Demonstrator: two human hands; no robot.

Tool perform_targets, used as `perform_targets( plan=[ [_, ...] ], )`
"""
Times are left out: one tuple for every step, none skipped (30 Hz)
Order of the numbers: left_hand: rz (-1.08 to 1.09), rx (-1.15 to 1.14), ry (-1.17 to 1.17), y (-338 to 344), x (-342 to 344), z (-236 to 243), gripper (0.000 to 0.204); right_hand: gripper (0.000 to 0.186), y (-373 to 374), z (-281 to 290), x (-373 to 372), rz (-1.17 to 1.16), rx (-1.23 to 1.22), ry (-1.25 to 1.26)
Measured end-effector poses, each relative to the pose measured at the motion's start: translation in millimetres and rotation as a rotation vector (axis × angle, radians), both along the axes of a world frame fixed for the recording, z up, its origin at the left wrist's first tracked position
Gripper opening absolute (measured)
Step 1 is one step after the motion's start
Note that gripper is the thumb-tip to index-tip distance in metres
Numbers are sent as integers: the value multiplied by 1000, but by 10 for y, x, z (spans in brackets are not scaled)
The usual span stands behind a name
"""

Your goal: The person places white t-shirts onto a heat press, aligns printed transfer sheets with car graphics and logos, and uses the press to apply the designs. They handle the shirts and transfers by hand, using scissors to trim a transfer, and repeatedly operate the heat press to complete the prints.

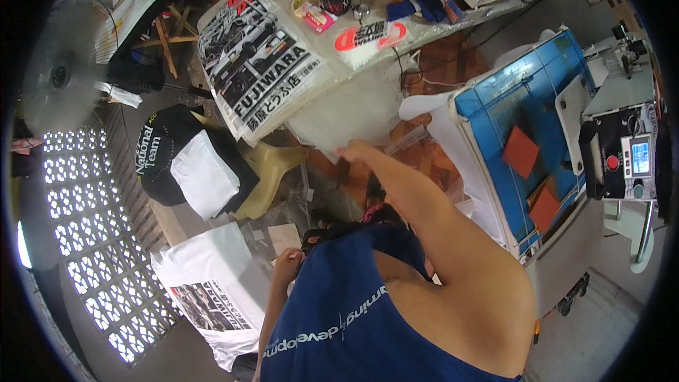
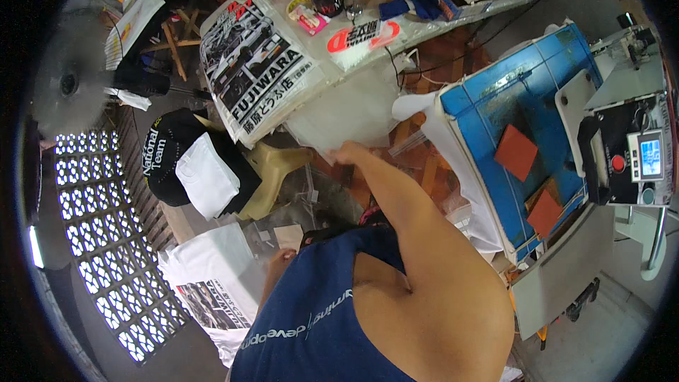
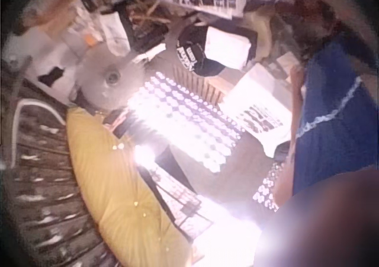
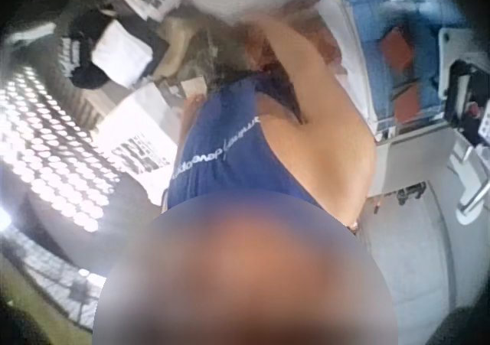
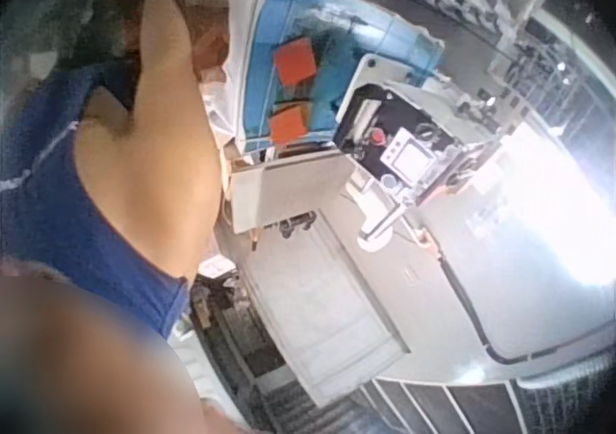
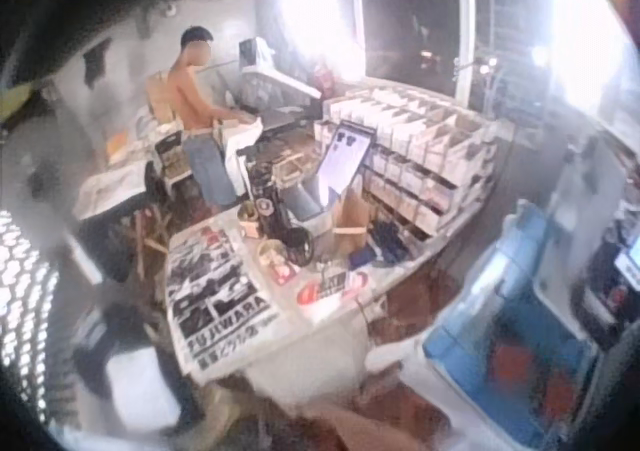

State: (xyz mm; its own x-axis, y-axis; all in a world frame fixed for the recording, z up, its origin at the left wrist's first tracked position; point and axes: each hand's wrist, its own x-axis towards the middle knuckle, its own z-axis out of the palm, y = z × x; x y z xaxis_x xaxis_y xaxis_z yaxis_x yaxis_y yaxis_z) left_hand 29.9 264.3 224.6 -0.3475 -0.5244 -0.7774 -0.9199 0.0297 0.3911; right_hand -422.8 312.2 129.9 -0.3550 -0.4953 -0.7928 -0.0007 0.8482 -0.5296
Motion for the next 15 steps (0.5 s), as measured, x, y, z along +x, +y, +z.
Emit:
perform_targets(
  plan=[
    [30,-12,-29,3,136,-115,37,71,-41,224,38,273,-22,254],
    [-6,-43,5,11,294,-233,36,61,11,466,87,168,-289,258],
    [-39,-67,-7,-3,448,-365,35,50,110,731,142,86,-440,249],
    [-227,-73,18,-79,579,-515,33,41,254,1018,162,-58,-582,198],
    [-420,-31,-82,-153,698,-660,31,32,455,1331,167,-210,-660,105],
    [-515,-40,-33,-236,809,-784,30,26,698,1671,140,-256,-688,355],
    [-539,1,-61,-357,850,-927,29,19,939,2031,90,-316,-798,607],
    [-547,37,-82,-471,872,-1040,28,13,1126,2382,6,-437,-761,797],
    [-559,63,-98,-627,838,-1142,28,13,1350,2740,-36,-556,-816,942],
    [-575,87,-100,-775,748,-1235,27,20,1615,3100,-181,-493,-765,1383],
    [-595,94,-101,-962,609,-1313,26,21,1857,3434,-307,-394,-620,1719],
    [-625,94,-99,-1153,404,-1387,25,22,2064,3706,-324,-436,-518,1806],
    [-649,82,-98,-1358,144,-1444,24,24,2236,3907,-338,-485,-467,1915],
    [-684,64,-91,-1593,-170,-1484,24,25,2360,4028,-356,-466,-320,1948],
    [-713,24,-89,-1825,-529,-1500,23,27,2481,4120,-378,-469,-217,1994]
  ],
)
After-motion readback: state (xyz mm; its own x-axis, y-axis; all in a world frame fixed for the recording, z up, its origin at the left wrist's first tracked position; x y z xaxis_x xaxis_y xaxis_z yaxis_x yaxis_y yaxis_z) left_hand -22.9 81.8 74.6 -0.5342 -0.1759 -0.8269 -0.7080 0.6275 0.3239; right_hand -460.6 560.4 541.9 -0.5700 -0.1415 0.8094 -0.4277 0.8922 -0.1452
